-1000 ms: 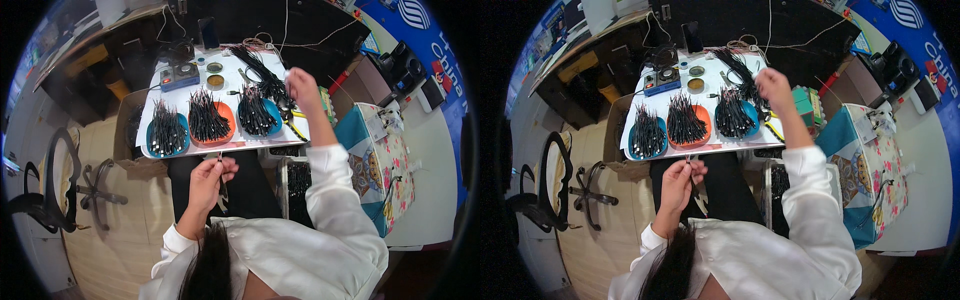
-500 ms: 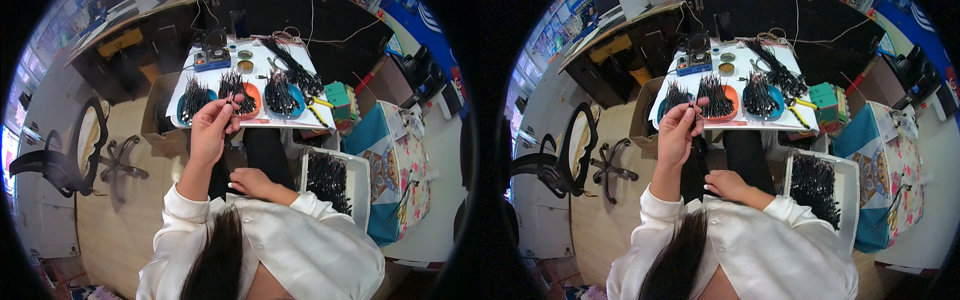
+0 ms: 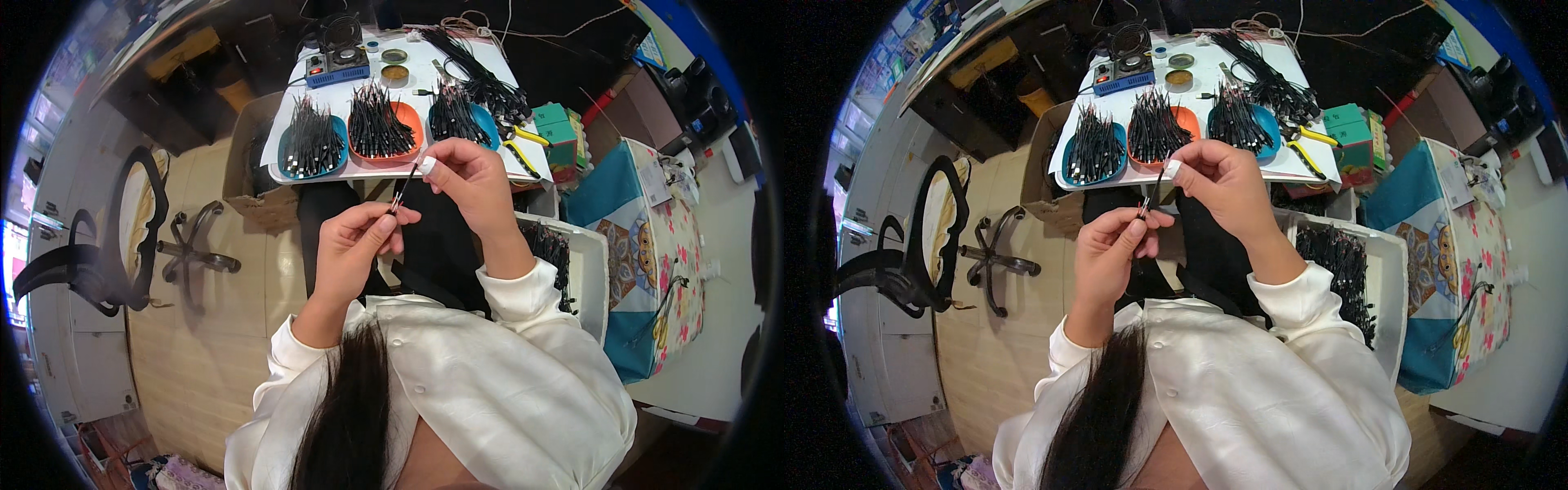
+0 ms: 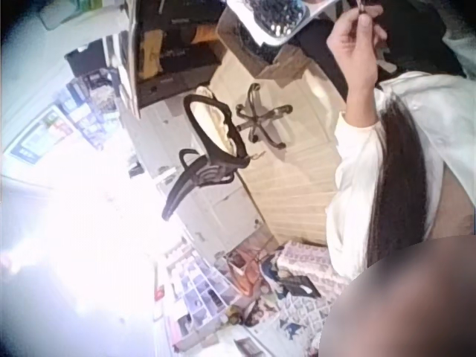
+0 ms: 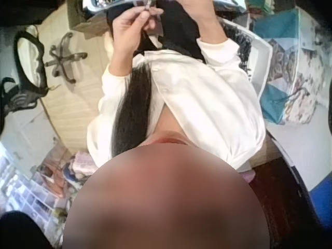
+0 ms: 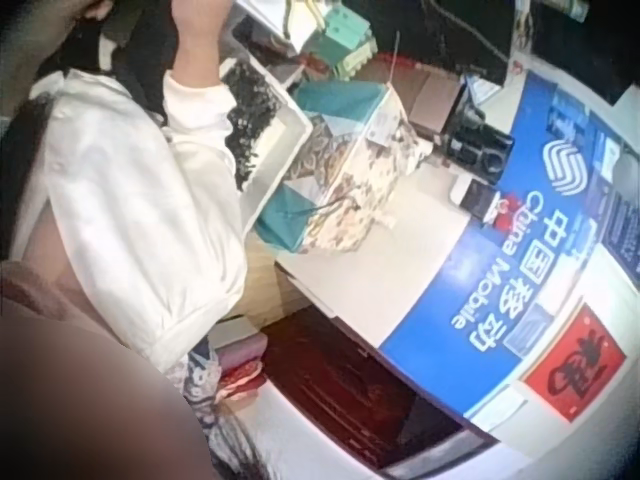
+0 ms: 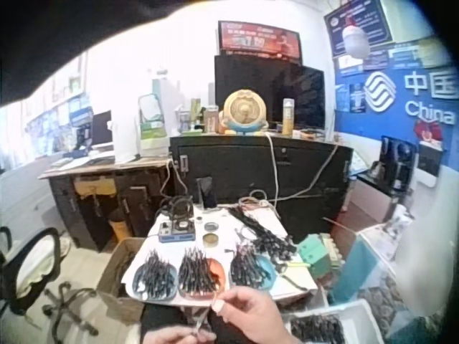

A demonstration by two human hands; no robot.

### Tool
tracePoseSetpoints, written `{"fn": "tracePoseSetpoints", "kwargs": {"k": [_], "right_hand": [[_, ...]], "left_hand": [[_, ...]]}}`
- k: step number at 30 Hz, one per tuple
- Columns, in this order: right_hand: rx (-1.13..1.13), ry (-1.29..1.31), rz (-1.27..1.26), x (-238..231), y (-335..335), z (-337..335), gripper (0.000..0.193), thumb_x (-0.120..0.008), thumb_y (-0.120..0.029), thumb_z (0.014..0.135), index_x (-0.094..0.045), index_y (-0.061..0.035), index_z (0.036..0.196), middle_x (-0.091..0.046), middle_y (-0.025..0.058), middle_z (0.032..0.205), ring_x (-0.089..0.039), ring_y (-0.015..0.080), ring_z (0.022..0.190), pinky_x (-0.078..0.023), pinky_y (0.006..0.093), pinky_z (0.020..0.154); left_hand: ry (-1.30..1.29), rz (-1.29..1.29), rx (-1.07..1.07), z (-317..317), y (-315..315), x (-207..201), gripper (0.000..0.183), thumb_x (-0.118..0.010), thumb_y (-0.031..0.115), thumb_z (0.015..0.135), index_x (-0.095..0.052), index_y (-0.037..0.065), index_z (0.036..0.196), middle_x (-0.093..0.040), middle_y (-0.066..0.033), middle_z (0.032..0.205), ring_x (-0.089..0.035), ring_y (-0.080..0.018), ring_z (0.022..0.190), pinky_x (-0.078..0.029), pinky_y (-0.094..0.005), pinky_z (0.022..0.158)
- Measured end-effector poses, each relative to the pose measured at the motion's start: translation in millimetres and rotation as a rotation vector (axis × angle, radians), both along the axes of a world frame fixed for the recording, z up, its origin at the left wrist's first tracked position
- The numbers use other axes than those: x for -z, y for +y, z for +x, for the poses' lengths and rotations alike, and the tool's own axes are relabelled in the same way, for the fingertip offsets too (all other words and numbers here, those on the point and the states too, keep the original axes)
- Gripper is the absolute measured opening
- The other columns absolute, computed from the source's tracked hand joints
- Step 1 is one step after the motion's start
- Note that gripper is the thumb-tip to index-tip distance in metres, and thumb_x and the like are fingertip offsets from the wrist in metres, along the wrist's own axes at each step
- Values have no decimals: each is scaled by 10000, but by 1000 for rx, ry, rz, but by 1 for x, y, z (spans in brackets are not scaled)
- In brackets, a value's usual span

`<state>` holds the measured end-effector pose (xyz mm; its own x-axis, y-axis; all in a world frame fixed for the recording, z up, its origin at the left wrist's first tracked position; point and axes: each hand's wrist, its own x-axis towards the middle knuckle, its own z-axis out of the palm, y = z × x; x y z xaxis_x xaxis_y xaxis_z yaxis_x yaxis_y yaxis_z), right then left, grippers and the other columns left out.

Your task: The person repeatedly picks up small black cables and white connectors from trays on a table, inserts the connector onto the cable end, and places the assembled unit into a container. The process is repeated continuously throughout the clip.

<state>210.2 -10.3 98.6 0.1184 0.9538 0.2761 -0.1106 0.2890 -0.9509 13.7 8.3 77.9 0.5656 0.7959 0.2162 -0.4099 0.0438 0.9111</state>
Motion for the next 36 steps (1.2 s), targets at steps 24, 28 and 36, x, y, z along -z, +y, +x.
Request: {"fn": "tracePoseSetpoints", "kwargs": {"k": [24, 28, 36], "right_hand": [[155, -264, 312, -24, 3, -32, 115, -651, -17, 859, -669, 1, 972, -668, 56, 872, -624, 92, 736, -499, 229, 651], [144, -380, 436, -29, 13, -39, 103, -650, 9, 839, -681, 0, 936, -661, 79, 885, -631, 116, 719, -508, 239, 644], [-30, -64, 251, -4, 13, -39, 99, -658, 16, 860, -645, 30, 957, -638, 50, 891, -599, 76, 794, -490, 215, 714]], "left_hand": [[-85, 94, -262, 1, 18, -31, 193, -588, 88, 952, -663, -39, 1077, -712, -111, 921, -631, -103, 679, -440, -194, 586], [-69, 105, -257, -7, 18, -39, 195, -586, 87, 953, -662, -42, 1079, -704, -106, 864, -579, -78, 600, -380, -177, 505], [-87, 38, -249, 0, 9, -17, 189, -584, 72, 952, -658, -53, 1073, -655, -79, 773, -467, -48, 567, -351, -176, 501]]}}
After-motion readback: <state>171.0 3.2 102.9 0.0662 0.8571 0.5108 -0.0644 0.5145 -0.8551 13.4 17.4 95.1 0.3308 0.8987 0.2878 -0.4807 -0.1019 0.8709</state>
